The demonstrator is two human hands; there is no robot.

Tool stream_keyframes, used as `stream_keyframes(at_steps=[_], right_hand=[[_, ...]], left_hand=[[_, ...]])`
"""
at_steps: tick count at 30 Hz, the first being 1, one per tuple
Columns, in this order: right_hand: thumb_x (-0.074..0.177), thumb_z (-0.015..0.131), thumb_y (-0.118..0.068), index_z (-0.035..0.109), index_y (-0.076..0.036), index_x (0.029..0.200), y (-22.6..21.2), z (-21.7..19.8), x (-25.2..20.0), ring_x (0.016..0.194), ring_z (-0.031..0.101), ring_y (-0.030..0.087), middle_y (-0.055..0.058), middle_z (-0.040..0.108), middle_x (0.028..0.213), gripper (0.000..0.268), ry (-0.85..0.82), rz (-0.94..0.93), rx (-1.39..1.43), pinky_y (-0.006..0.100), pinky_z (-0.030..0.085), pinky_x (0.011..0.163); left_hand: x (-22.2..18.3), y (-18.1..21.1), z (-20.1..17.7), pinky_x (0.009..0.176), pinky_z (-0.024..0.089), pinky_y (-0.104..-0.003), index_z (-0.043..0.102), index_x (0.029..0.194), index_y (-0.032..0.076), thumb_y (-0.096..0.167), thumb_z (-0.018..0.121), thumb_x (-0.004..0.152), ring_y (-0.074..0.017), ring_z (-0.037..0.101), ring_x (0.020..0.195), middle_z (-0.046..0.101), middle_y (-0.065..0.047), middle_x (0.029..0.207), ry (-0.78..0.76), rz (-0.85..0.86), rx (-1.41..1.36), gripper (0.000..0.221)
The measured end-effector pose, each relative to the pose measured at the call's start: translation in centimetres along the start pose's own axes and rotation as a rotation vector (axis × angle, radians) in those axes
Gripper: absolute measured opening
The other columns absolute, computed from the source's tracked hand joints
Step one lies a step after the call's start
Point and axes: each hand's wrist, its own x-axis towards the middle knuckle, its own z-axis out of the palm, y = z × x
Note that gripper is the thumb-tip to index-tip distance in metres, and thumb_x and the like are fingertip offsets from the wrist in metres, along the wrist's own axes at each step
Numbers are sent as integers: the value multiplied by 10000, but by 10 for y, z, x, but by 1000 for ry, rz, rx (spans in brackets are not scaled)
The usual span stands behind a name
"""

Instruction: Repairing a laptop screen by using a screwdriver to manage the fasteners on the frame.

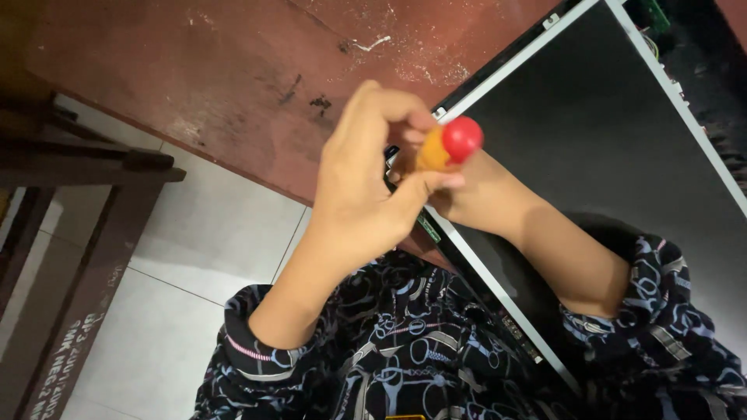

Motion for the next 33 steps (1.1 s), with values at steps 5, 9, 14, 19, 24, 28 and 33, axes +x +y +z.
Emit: stream_keyframes(at_steps=[5, 9, 14, 19, 24, 28, 33], right_hand=[[940, 572, 25, 619, -25, 1137, -14, -5, 3, 897, 664, 331, 143, 661, 1008, 208, 65, -10, 57, 388, 519, 796], [946, 707, -62, 648, -59, 1113, -8, 8, -5, 851, 685, 271, 106, 670, 988, 177, 248, -18, 72, 361, 527, 752], [1022, 601, -67, 640, -34, 909, -28, -3, 7, 858, 606, 282, 112, 613, 964, 124, 254, -162, 233, 381, 476, 775], [847, 466, 150, 602, -27, 941, -22, -3, 3, 802, 611, 296, 109, 613, 883, 242, 237, -121, 169, 388, 482, 744], [951, 584, 63, 639, -67, 1031, -20, -10, 2, 790, 664, 233, 55, 685, 933, 162, 222, -23, 116, 326, 504, 754], [1010, 593, -2, 654, -61, 1232, -23, -14, 5, 1004, 757, 156, 3, 781, 1068, 238, 204, 43, 198, 281, 552, 923], [914, 721, -63, 638, 41, 1107, -28, -12, 11, 906, 752, 375, 190, 729, 921, 234, 334, -8, 318, 465, 576, 789]], left_hand=[[-15, -27, 31, 745, 469, -332, 487, 1091, 60, 177, 836, 875, -215, 535, 858, 539, -65, 943, 478, 189, 247, 427], [-29, -33, 39, 759, 486, -328, 517, 1120, 31, 127, 870, 878, -225, 568, 853, 632, -80, 975, 588, 281, 272, 438], [-34, -21, 10, 1018, 443, -336, 543, 1368, 199, 377, 891, 773, -169, 517, 1087, 502, -34, 1177, 199, 58, 133, 713], [-32, -20, -11, 1271, 372, -451, 513, 1461, 121, 655, 560, 897, -254, 461, 1410, 482, -95, 1449, -84, 144, -4, 778], [-37, -27, -9, 1203, 395, -403, 653, 1325, 109, 262, 596, 1046, -229, 517, 1320, 552, -49, 1385, 66, 104, 98, 323], [-48, -54, 8, 1082, 466, -353, 617, 1288, 110, 191, 628, 1032, -216, 551, 1307, 578, -77, 1350, 203, 40, 48, 269], [-66, -85, 36, 1081, 405, -512, 734, 1115, 100, 83, 763, 904, -354, 555, 1202, 612, -99, 1215, 339, 13, 197, 214]])
